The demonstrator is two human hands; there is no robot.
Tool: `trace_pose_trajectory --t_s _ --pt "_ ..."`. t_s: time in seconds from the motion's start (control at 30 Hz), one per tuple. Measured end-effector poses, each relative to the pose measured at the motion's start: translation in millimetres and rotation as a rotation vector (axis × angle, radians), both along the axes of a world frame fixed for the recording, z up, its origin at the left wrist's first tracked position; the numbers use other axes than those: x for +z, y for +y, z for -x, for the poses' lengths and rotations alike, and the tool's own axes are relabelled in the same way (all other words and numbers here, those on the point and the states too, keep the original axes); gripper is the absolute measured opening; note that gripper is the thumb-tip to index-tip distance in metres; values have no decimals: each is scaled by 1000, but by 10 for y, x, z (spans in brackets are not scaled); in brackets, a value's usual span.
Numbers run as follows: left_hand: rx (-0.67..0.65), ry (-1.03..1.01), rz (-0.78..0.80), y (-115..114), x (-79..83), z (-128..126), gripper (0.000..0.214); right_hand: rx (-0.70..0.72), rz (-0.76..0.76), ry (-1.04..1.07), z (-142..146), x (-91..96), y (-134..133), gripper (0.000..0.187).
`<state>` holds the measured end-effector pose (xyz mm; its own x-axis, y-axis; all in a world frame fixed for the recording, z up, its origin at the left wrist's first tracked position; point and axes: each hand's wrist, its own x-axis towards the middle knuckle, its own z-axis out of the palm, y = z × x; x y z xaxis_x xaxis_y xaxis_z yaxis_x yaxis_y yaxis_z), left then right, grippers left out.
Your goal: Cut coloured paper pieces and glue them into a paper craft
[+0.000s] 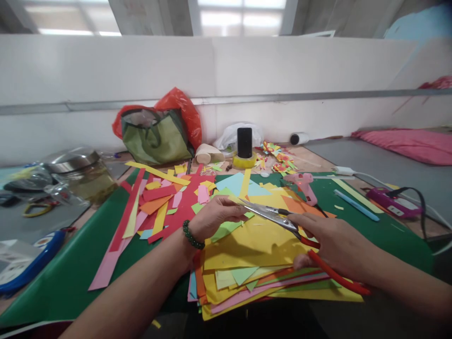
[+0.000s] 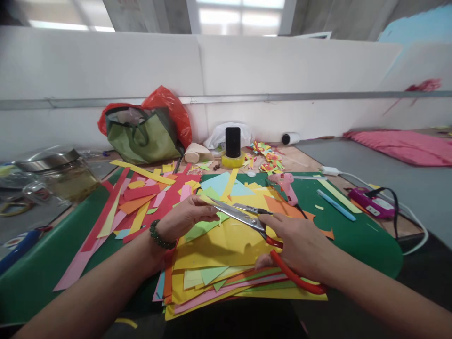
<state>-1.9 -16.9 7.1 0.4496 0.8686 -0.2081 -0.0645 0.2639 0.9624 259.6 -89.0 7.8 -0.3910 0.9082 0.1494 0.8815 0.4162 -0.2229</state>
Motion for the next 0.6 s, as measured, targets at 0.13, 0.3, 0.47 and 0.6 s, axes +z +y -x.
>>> trace_pose_trajectory --t_s 0.13,0.3,0.47,0.6 --pt "17 -15 7 6 -32 -2 32 -32 82 244 -3 35 30 51" --pt "-3 -34 -59 -28 -9 -33 33 -147 171 658 140 120 172 47" --pt "2 -19 -101 -63 2 -79 31 -59 305 783 410 168 318 50" --pt "12 10 -77 -70 -9 -89 33 -1 270 727 576 204 347 35"
